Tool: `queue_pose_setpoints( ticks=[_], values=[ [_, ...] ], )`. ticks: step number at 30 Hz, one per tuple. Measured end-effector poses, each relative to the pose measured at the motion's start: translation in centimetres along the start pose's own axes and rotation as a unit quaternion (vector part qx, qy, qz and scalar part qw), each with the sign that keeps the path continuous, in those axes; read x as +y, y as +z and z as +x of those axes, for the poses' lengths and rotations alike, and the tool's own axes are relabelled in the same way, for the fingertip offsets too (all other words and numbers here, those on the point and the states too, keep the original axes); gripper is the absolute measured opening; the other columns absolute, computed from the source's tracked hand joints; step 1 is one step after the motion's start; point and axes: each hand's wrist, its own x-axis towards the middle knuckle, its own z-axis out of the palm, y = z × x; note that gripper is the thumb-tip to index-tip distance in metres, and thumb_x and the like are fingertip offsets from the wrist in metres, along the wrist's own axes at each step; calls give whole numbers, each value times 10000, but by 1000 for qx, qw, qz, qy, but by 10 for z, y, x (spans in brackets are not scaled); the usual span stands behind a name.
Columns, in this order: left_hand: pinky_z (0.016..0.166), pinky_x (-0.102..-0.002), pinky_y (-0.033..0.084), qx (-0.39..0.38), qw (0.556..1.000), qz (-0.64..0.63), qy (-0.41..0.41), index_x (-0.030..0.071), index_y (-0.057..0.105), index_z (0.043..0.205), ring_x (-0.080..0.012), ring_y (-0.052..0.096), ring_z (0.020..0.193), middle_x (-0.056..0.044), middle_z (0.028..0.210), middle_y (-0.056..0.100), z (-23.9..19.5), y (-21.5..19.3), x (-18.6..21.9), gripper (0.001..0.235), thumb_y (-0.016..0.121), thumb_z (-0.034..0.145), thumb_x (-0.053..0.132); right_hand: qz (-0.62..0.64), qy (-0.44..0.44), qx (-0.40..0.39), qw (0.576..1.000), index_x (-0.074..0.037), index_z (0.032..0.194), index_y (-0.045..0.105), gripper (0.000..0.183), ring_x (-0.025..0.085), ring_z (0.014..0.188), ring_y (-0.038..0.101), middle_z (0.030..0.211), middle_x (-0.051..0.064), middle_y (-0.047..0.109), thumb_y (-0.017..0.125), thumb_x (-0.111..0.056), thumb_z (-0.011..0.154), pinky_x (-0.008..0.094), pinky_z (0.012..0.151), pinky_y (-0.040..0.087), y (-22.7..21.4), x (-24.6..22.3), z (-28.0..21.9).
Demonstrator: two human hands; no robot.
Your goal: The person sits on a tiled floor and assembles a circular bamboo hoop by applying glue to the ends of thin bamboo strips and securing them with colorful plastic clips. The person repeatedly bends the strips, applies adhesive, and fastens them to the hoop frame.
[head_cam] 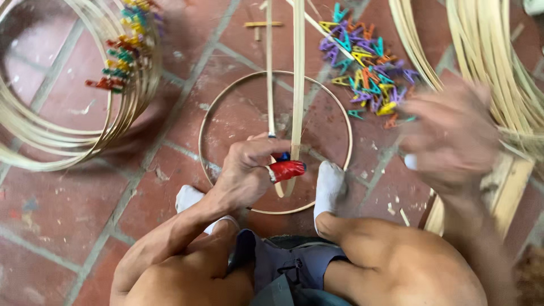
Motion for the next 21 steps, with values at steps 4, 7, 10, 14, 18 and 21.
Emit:
queue_pose_setpoints(
  ticks=[4, 7, 10, 14, 18, 21],
  values=[
    [828, -308, 545, 31, 997, -68, 34, 45, 764, 1176, -129, 656, 875, -57, 948, 758, -11, -10, -4, 324, 818, 857, 20, 61, 414, 238, 877, 48, 1083, 639, 121, 109, 737, 559, 861, 57, 627, 650, -57, 1144, 251, 651, 435, 37, 67, -174],
    [787, -291, 555, 25, 993, -115, -12, 58, 722, 1265, -96, 650, 868, -49, 996, 739, -12, -8, -2, 421, 811, 855, 23, -40, 542, 151, 826, 11, 1201, 660, 145, 169, 1012, 617, 1144, 136, 684, 630, -120, 1145, 332, 875, 508, 48, 55, -273],
    [755, -278, 560, 20, 990, -131, -39, 72, 697, 1306, -85, 645, 857, -45, 1041, 734, -9, -5, 2, 483, 818, 842, 14, 16, 528, 173, 831, -8, 1345, 512, 349, 202, 1145, 604, 1333, 149, 592, 678, -74, 1045, 355, 985, 494, 62, 64, -315],
    [805, -280, 550, 35, 995, -85, 27, 40, 700, 1337, -110, 629, 844, -67, 970, 737, -13, -5, 7, 505, 845, 854, 66, -20, 509, 216, 833, -10, 1534, 356, 735, 257, 1375, 579, 1549, 177, 531, 826, 4, 969, 406, 1173, 470, 78, 136, -323],
    [830, -256, 522, 49, 982, -177, 52, 15, 699, 1283, -116, 652, 880, -58, 989, 750, -24, -17, 12, 376, 629, 916, 54, -43, 458, 265, 847, -5, 1450, 421, 771, 273, 1207, 586, 1368, 168, 552, 954, -12, 892, 437, 1070, 521, 99, 197, -332],
    [729, -233, 509, 33, 983, -177, 28, 7, 718, 1297, -113, 653, 798, -68, 981, 767, -25, -23, 14, 442, 656, 871, 106, -83, 480, 211, 847, -6, 1435, 448, 781, 330, 1242, 546, 1388, 202, 535, 955, -82, 846, 493, 1066, 473, 95, 212, -344]
  ],
)
